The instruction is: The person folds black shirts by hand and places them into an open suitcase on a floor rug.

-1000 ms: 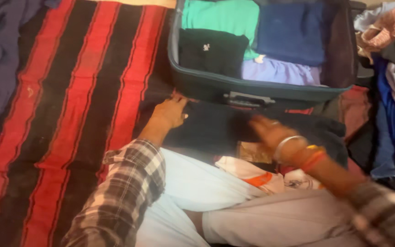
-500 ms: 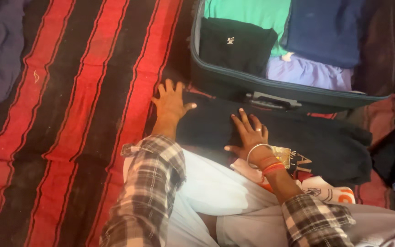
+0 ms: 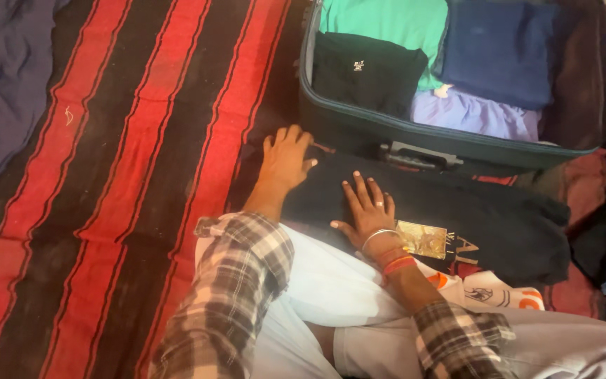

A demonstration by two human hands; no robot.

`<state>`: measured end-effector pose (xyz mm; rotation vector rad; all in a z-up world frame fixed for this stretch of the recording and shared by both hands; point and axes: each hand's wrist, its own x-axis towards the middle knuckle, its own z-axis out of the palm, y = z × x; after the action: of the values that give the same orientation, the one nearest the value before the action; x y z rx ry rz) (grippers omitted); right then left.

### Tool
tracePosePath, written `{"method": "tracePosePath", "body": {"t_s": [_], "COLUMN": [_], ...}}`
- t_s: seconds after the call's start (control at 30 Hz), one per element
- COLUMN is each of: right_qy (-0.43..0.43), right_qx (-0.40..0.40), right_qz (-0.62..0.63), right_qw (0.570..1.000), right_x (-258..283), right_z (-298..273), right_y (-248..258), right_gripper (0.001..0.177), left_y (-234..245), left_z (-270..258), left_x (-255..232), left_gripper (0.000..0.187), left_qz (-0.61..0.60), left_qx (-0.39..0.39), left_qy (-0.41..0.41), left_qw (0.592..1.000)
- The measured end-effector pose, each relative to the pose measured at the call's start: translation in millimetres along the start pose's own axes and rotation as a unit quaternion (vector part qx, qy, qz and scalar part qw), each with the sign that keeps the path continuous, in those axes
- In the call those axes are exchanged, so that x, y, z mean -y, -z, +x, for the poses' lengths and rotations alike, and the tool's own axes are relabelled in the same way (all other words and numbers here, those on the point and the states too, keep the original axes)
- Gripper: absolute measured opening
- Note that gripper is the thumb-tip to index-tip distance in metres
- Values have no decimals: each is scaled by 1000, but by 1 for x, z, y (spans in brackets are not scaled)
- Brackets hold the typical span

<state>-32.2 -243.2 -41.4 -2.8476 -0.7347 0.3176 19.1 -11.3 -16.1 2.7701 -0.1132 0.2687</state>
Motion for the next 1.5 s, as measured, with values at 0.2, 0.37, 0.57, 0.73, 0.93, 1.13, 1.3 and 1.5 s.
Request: {"method": "tracePosePath", "body": {"t_s": [0.2,0.37,0.57,0.73,0.93,1.13,1.3,1.5], "right_qy": [-1,12,-16,-25,-103,-149,-120,-206], "right_qx": [-5,-42,-44,-86,-132,-152,-107,-45], "right_qz": [5,5,-12,-28,-53,4,-5,-13], "right_qw": [1000,999,999,996,985,977,987,977], "right_x": [0,4,1,-9,-26,-38,-28,-56], "right_z": [-4,-5,-5,-4,-7,-5,-9,-24], "right_y": [-2,-1,-2,-7,-13,-19,-15,9], "right_gripper": [92,86,75,71,64,69,71,74], "left_y": [3,-15,-19,0,-14,-11,-17,7], "left_z": [3,11,11,2,6,2,-22,-20], "left_x": [-4,7,5,23,51,15,-32,-27], "left_gripper": [35,18,26,56,34,37,99,149], "left_qz": [-30,43,119,35,136,-5,36,153], "left_qx": [54,4,-44,-16,-34,44,277,362], "left_qy": [40,16,34,114,136,60,-62,61], "left_qw": [997,999,991,993,981,997,958,917]}}
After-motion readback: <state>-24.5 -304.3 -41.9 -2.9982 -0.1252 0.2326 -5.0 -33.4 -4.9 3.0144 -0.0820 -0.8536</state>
